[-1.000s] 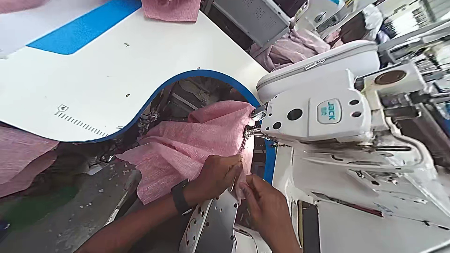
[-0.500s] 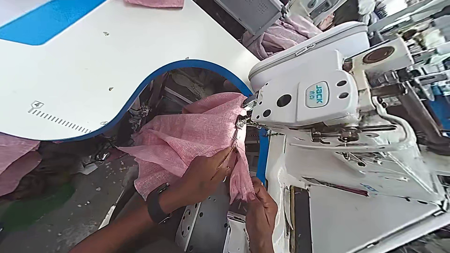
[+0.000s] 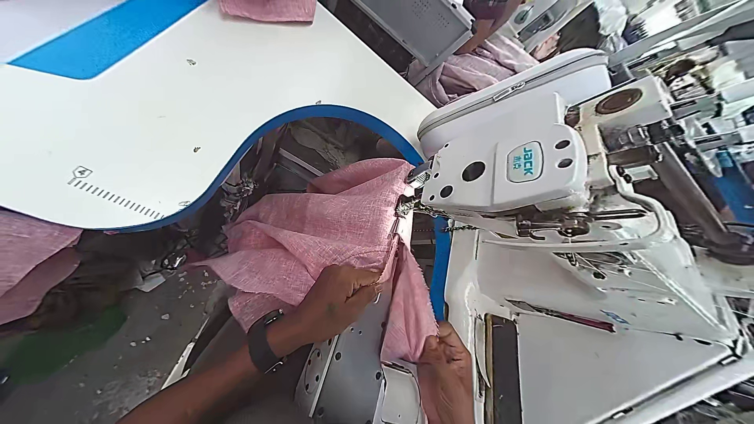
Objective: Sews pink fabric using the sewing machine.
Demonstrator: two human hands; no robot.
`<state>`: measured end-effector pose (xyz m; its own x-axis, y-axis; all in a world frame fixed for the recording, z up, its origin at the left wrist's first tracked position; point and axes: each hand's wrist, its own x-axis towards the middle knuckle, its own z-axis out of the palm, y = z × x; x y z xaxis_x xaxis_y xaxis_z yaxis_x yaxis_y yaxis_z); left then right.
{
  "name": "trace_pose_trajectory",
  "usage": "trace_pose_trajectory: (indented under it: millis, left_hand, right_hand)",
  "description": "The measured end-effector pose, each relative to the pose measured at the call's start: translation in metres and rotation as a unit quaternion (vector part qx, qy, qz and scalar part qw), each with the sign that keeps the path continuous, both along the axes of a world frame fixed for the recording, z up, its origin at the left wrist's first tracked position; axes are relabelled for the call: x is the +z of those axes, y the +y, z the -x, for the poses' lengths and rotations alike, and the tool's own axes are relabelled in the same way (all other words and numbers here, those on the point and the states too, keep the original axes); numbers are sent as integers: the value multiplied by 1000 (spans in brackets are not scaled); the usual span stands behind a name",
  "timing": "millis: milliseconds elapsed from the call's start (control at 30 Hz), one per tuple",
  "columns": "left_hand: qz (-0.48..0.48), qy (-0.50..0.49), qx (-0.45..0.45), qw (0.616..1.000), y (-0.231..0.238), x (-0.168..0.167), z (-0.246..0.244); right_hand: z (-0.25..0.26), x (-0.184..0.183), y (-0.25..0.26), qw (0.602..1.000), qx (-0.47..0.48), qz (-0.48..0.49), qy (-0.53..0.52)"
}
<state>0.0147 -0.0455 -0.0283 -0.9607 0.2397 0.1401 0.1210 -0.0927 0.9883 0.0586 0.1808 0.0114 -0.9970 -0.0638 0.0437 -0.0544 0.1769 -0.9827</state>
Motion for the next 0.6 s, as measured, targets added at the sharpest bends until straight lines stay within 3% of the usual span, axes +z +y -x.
trace_pose_trajectory:
  millis: [33, 67, 133, 200, 267, 367, 500, 600]
  left_hand:
    - [1, -1, 0, 1000, 0, 1, -1]
    - [3, -1, 2, 1000, -1, 1, -1]
    - [13, 2, 3, 1000, -2, 2, -2]
    - [49, 19, 2, 999, -1, 5, -2]
    - [141, 69, 27, 987, 1, 13, -9]
    - [247, 138, 76, 956, 11, 18, -36]
    - [100, 84, 38, 991, 4, 6, -11]
    - [88, 86, 77, 989, 11, 7, -4]
  right_hand:
    - [-2, 14, -1, 997, 7, -68, 29]
    - [-3, 29, -3, 977, 16, -202, 73]
    - [-6, 60, -12, 876, 13, -463, 138]
    - [-9, 81, -24, 791, 28, -591, 157]
    - [-12, 87, -47, 754, 71, -627, 184]
    - [-12, 68, -86, 699, 110, -657, 261]
    - [16, 52, -91, 673, 99, -659, 320]
    - [21, 46, -89, 687, 33, -657, 310]
